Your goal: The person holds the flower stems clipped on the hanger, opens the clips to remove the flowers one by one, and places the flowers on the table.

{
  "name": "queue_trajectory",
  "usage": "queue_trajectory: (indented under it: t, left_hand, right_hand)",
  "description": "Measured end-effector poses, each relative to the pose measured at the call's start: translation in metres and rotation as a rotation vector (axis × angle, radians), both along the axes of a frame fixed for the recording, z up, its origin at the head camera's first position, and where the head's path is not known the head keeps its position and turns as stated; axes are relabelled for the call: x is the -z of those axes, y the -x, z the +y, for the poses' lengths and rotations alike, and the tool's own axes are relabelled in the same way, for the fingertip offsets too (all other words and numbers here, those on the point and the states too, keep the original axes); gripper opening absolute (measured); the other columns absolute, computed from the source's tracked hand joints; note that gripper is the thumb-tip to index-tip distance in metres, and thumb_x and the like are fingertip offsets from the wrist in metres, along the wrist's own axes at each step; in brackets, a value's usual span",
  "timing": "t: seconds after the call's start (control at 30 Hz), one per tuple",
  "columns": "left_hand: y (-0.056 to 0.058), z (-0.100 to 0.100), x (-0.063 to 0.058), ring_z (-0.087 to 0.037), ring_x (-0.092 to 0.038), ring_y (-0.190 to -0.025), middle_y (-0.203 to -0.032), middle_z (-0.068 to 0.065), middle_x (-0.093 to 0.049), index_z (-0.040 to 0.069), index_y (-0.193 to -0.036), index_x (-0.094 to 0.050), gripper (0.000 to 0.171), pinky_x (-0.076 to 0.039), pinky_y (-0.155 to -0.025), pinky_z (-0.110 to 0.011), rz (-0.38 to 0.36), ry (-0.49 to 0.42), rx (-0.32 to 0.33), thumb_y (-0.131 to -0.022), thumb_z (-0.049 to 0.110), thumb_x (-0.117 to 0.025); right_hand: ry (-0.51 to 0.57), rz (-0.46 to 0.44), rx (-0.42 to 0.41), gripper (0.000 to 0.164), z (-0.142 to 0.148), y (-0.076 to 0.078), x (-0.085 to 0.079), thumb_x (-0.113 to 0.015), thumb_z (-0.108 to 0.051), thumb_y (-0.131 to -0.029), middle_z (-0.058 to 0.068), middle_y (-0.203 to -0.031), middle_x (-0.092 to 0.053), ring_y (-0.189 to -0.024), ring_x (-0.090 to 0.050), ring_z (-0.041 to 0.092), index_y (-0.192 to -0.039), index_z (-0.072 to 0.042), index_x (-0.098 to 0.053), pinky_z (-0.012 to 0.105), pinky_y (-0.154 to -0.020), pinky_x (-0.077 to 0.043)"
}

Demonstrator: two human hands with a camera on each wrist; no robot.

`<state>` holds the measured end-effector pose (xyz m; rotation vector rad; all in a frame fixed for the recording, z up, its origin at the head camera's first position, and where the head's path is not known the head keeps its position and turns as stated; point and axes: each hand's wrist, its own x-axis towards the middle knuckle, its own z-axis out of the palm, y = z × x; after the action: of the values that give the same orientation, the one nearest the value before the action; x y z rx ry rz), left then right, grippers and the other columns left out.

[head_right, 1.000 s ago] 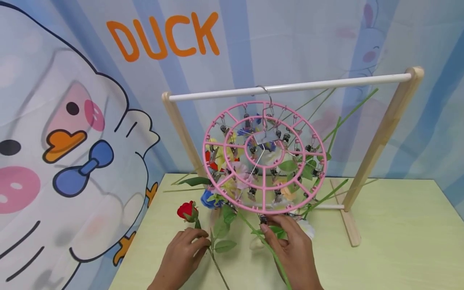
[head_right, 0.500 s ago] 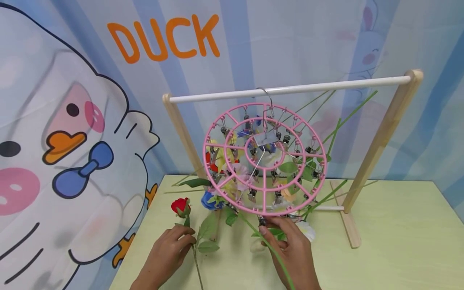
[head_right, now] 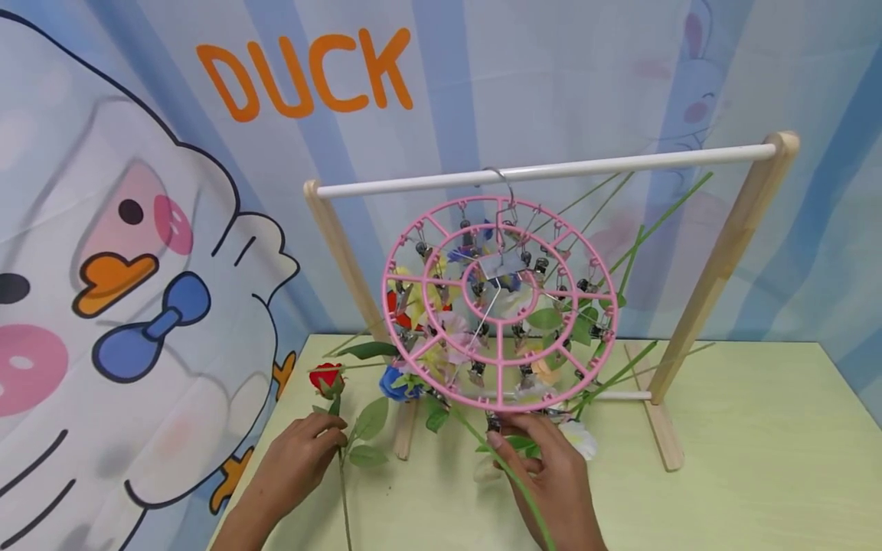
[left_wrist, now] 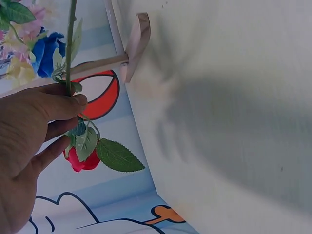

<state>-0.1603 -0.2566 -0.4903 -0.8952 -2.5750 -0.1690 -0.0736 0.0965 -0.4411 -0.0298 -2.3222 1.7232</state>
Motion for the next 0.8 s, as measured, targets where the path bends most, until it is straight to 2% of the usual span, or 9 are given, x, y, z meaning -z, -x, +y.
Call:
queue_trajectory:
  t: [0.23, 0.37, 0.53, 0.7, 0.8]
  left_hand:
    - [0.018, -0.012, -0.002, -0.016, -0.069, -0.095, -0.103, 0.001, -0.073, 0.016, -0.085, -0.076, 0.030, -0.058, -0.078, -0.033, 0.016, 0.028, 0.012, -0.074, -0.006, -0.092]
    - [0.027, -0.019, -0.004, -0.018, -0.069, -0.095, -0.105, 0.000, -0.073, 0.014, -0.087, -0.075, 0.028, -0.058, -0.079, -0.033, -0.012, 0.056, 0.018, -0.077, -0.008, -0.089]
    - [0.038, -0.029, -0.005, -0.019, -0.069, -0.096, -0.107, -0.002, -0.072, 0.013, -0.089, -0.074, 0.028, -0.058, -0.077, -0.033, -0.041, 0.094, 0.031, -0.080, -0.010, -0.085]
    - [0.049, -0.039, -0.006, -0.021, -0.069, -0.095, -0.107, -0.004, -0.072, 0.012, -0.087, -0.072, 0.029, -0.057, -0.074, -0.034, -0.021, 0.115, 0.072, -0.080, -0.014, -0.082]
    - [0.055, -0.046, -0.006, -0.022, -0.070, -0.093, -0.107, -0.005, -0.072, 0.012, -0.087, -0.073, 0.030, -0.058, -0.075, -0.036, -0.021, 0.142, 0.075, -0.080, -0.017, -0.079]
  right_hand:
    - [0.012, -0.016, 0.004, 0.024, 0.001, 0.001, 0.000, -0.074, -0.024, -0.101, 0.001, -0.119, -0.069, -0.105, -0.072, 0.014, -0.123, -0.016, -0.071, 0.028, -0.077, -0.064]
    - [0.005, -0.032, 0.010, 0.027, 0.001, 0.000, 0.001, -0.074, -0.027, -0.101, 0.003, -0.120, -0.070, -0.105, -0.073, 0.014, -0.126, -0.016, -0.071, 0.025, -0.078, -0.063]
    - [-0.022, -0.049, 0.017, 0.027, 0.003, 0.000, 0.002, -0.072, -0.030, -0.103, -0.001, -0.121, -0.071, -0.106, -0.071, 0.012, -0.128, -0.019, -0.071, 0.023, -0.079, -0.063]
    - [-0.051, -0.012, 0.028, 0.024, 0.006, -0.001, 0.004, -0.072, -0.030, -0.103, -0.005, -0.119, -0.072, -0.106, -0.070, 0.008, -0.126, -0.021, -0.072, 0.022, -0.079, -0.062]
    - [-0.057, 0.020, 0.031, 0.023, 0.008, -0.001, 0.006, -0.073, -0.029, -0.102, -0.007, -0.119, -0.073, -0.106, -0.069, 0.002, -0.124, -0.022, -0.073, 0.022, -0.077, -0.062]
